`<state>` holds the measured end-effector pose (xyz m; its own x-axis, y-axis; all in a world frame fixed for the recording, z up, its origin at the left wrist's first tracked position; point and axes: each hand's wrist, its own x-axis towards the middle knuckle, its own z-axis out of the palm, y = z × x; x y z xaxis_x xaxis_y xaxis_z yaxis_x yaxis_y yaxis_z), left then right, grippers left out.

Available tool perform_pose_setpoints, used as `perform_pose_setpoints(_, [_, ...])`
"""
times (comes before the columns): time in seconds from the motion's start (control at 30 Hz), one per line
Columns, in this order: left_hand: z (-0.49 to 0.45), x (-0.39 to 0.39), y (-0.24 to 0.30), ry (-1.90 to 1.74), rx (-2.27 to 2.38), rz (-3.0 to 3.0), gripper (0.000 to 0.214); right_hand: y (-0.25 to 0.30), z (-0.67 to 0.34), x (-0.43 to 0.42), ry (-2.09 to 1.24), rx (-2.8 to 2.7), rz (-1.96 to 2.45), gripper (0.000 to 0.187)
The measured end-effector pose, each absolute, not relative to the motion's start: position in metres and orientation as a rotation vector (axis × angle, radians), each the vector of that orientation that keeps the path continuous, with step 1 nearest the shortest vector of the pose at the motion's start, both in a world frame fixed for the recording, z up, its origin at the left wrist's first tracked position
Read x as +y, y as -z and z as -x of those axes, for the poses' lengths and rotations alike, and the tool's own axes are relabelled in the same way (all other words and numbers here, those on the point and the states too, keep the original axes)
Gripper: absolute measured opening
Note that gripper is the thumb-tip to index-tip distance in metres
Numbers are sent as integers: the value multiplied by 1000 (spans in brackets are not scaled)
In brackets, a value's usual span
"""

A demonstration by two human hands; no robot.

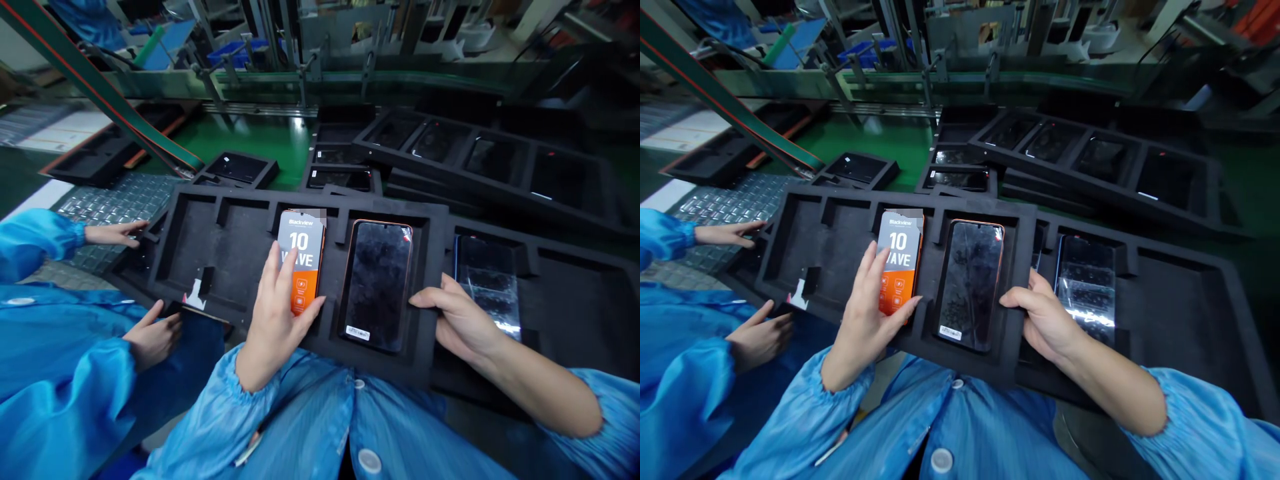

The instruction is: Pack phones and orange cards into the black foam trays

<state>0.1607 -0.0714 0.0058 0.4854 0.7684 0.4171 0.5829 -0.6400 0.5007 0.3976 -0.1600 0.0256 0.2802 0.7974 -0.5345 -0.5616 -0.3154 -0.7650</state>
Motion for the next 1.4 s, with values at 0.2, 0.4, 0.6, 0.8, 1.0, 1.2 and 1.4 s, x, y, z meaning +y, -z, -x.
perform_pose_setpoints(0.2, [-173,-63,-8,-957,1185,-2445,79,-27,-397,-160,-1390,-248,1289,39])
perform_pose_setpoints(0.4, [-174,-64,-7,-1025,1177,-2425,79,-27,-398,-160,-1398,-246,1297,40])
perform_pose_setpoints(0.6, [-174,-65,-5,-1318,1038,-2001,83,-26,-398,-159,-1407,-237,1284,41])
perform_pose_setpoints(0.8, [-158,-56,-15,-1321,600,-1123,58,-31,-398,-160,-1393,-118,1373,54])
perform_pose_setpoints(1.0, [-142,-41,-15,-1031,383,-614,62,-16,-407,-159,-1382,9,1437,62])
perform_pose_setpoints(1.2, [-144,-41,-12,-966,423,-635,73,-12,-410,-161,-1471,8,1383,56])
perform_pose_setpoints(1.4, [-143,-40,-14,-914,371,-626,76,-12,-409,-161,-1427,-83,1434,52])
